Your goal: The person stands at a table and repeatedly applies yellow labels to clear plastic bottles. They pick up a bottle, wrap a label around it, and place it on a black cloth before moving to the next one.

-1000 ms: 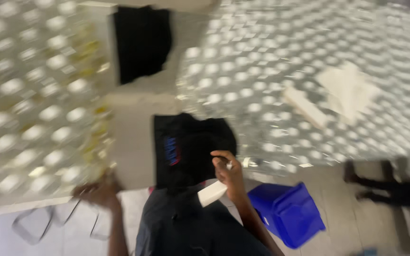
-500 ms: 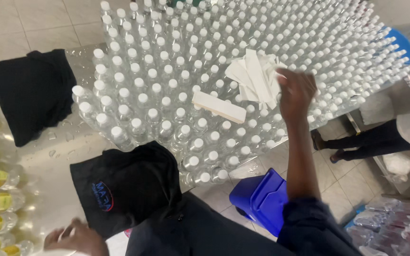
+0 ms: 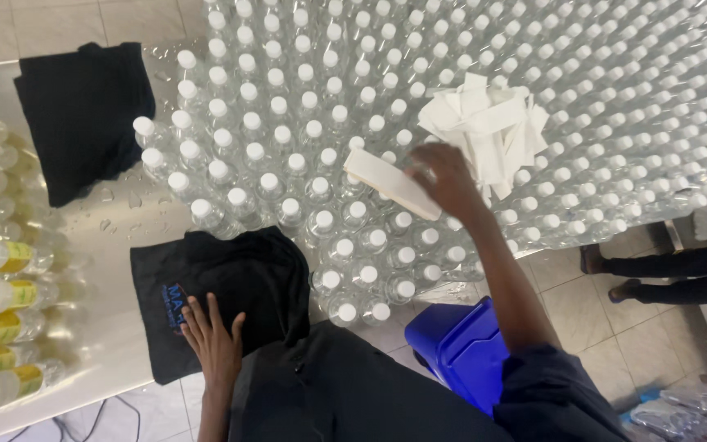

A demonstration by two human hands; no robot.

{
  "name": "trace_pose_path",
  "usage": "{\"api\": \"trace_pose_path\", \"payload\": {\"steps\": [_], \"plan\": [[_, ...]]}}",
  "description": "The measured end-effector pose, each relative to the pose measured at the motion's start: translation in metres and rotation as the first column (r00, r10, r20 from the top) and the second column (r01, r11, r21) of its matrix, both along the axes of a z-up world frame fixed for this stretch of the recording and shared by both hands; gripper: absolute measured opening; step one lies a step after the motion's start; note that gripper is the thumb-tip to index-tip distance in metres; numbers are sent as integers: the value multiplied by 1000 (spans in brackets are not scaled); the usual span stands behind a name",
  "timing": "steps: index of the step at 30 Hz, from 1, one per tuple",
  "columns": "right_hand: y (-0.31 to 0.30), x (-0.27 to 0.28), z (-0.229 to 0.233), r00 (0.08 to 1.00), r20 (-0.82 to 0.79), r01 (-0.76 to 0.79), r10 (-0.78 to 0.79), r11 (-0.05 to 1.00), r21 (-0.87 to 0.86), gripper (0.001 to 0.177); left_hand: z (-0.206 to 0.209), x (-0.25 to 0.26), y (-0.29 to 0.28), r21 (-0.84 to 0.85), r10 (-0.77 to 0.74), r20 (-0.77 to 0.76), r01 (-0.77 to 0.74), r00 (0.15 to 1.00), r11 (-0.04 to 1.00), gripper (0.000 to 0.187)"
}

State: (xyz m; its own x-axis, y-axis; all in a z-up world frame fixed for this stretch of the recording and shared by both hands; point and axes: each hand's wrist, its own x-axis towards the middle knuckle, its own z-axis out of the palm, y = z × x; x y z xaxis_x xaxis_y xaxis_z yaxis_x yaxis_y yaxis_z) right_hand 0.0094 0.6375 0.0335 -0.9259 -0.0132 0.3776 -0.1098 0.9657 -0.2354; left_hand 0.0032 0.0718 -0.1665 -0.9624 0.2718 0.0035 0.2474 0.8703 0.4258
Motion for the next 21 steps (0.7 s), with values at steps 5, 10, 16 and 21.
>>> {"api": "trace_pose_path", "payload": {"steps": [5,10,16,21], "plan": [[-59,12,17,954,275,141,-124,989,-42,57,-25,-4,-28,-71,8,-115,-16,993,997,90],[-57,18,5,978,145,177,-150,964,-197,47,-23,-10,-39,-125,-40,-155,21,987,992,91],[-70,19,19,989,63,148,-136,958,-247,42,-27,-16,-48,-50,-29,-12,28,1000,998,87],[-201,24,33,927,-373,39,-18,998,50,40,120,-3,-3,733,-18,432,-340,902,590,64]]}}
